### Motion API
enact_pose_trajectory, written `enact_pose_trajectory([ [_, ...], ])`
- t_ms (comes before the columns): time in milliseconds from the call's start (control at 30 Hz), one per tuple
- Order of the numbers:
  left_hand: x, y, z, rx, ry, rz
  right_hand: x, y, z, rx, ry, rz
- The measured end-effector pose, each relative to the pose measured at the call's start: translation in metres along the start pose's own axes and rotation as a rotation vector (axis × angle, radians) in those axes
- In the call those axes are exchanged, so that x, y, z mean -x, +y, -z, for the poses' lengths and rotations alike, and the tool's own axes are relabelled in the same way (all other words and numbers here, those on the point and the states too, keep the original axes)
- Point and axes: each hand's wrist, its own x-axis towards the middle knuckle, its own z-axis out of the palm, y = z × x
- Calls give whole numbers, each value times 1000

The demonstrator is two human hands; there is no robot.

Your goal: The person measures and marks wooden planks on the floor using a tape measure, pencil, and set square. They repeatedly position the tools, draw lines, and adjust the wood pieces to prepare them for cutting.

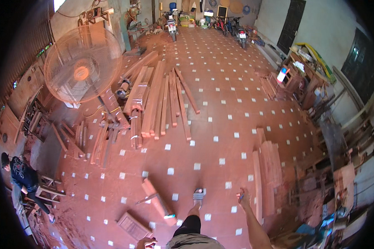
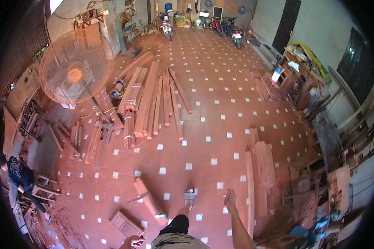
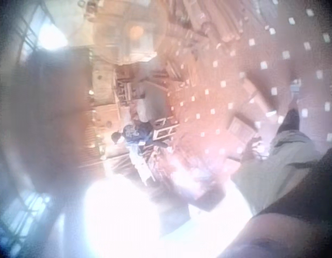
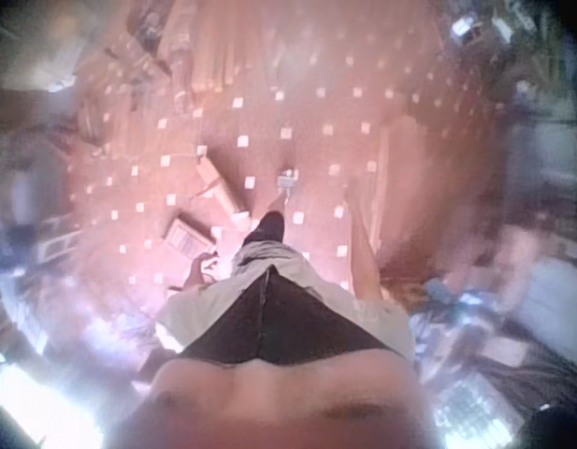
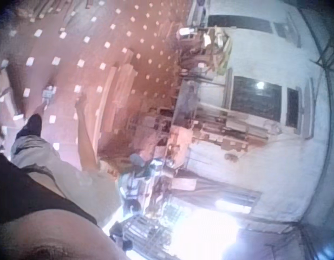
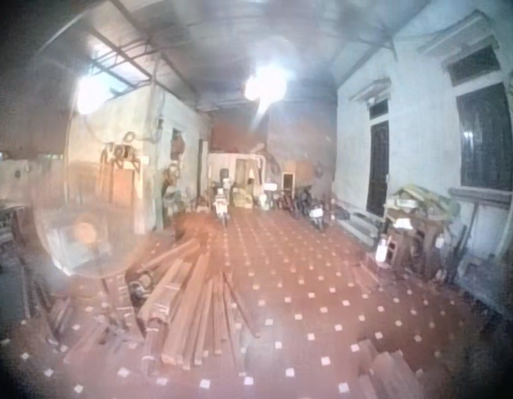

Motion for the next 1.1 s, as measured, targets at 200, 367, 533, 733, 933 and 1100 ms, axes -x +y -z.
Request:
enact_pose_trajectory([
  [200, -63, 293, -6, -433, -339, -158, -134, 199, 59, 155, -17, -385],
  [367, 28, 604, -10, -166, -314, -492, -175, 116, 82, -358, 67, -1181],
  [533, 123, 890, -61, -257, -24, -561, -338, 42, 71, -285, -50, -1132],
  [733, 89, 1004, -67, 43, -30, -290, -674, -26, 82, -214, -150, -970],
  [933, 68, 1057, -96, 373, -75, -219, -1159, -76, 127, -463, 46, -504],
  [1100, 88, 1151, -58, 447, 24, 19, -1422, -299, -17, -150, -134, -96],
])
